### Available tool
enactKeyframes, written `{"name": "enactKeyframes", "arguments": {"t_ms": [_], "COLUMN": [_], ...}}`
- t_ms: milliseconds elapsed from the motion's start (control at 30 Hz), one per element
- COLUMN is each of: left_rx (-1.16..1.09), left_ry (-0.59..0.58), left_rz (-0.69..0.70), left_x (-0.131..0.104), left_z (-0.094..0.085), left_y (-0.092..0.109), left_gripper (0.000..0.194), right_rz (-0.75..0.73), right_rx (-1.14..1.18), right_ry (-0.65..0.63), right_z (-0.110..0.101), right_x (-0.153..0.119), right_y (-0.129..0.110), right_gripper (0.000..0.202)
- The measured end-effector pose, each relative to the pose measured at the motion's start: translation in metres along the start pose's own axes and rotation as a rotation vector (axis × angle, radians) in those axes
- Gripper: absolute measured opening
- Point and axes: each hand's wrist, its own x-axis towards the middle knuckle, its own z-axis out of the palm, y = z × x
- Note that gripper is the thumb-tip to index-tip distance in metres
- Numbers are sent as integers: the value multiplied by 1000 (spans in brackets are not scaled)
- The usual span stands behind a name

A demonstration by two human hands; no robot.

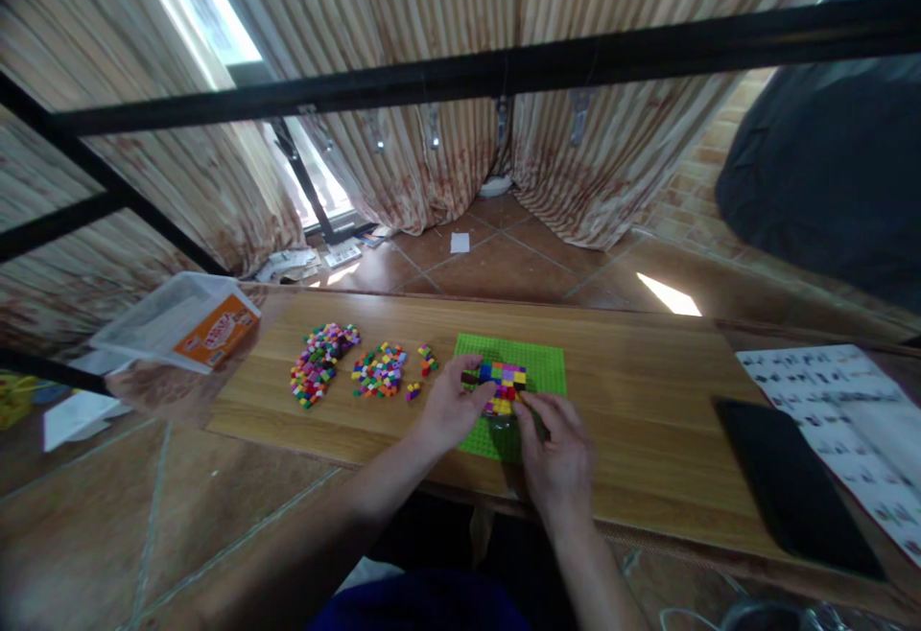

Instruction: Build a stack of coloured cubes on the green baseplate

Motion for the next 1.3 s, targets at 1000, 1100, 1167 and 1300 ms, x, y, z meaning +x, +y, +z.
{"name": "enactKeyframes", "arguments": {"t_ms": [1000, 1100, 1167, 1300], "left_rx": [137, 128, 122, 42], "left_ry": [67, 53, 57, 48], "left_rz": [-118, -153, -133, -119], "left_x": [1, 4, 5, 5], "left_z": [12, 14, 16, 17], "left_y": [26, 27, 25, 15], "left_gripper": [49, 48, 49, 52], "right_rz": [-90, -95, -94, -93], "right_rx": [-122, -121, -118, -127], "right_ry": [-6, -2, 2, 5], "right_z": [5, 6, 5, 2], "right_x": [-10, -10, -10, -11], "right_y": [-1, -2, -2, -4], "right_gripper": [30, 30, 29, 30]}}
